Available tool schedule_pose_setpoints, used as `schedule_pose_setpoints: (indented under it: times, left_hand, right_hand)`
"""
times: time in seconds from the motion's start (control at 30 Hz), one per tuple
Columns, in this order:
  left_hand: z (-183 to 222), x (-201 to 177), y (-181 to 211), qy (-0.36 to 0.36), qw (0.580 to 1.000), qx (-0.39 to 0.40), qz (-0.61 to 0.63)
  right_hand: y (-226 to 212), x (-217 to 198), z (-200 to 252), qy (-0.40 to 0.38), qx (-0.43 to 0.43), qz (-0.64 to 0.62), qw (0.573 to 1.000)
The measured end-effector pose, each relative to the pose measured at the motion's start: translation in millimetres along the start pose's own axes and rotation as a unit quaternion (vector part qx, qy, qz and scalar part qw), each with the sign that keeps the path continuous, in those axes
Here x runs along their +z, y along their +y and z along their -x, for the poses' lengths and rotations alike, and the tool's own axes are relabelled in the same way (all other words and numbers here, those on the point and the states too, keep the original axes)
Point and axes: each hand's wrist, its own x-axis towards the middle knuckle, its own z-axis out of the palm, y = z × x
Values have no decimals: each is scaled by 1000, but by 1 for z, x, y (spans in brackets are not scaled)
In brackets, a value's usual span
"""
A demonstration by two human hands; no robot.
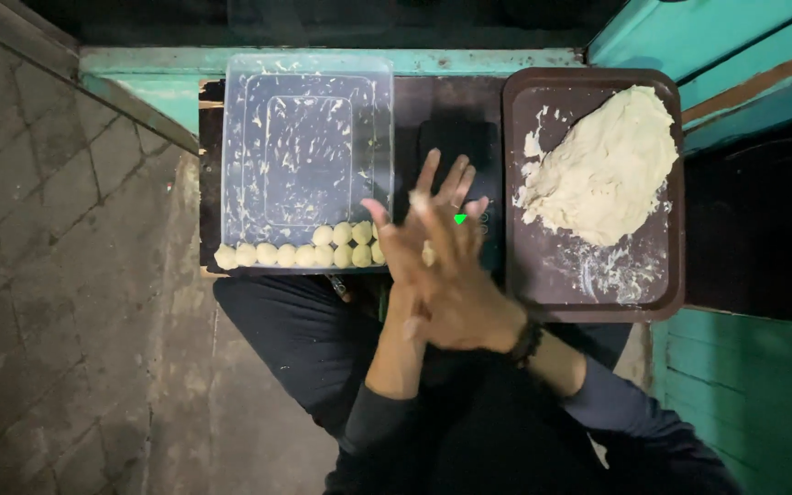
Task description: Weighing small portions of dough on a digital scale and rolling them into balls before placing them in a container.
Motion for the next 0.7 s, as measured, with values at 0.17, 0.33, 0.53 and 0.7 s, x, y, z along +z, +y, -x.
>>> schedule_pose_setpoints:
  times: [0.17,0.33,0.53,0.7]
  left_hand:
    - [14,13,-41,39,996,-21,81]
    - [4,41,-27,146,978,-61,-134]
    - [21,-51,-40,174,980,-93,-8]
    - [-7,0,-21,-50,997,-46,47]
  right_hand:
    - [32,-25,-17,-36,132,-45,990]
    - [-4,-7,-2,-61,42,106,992]
    - [50,-21,-8,56,179,124,975]
    - [-13,-6,8,-18,16,110,994]
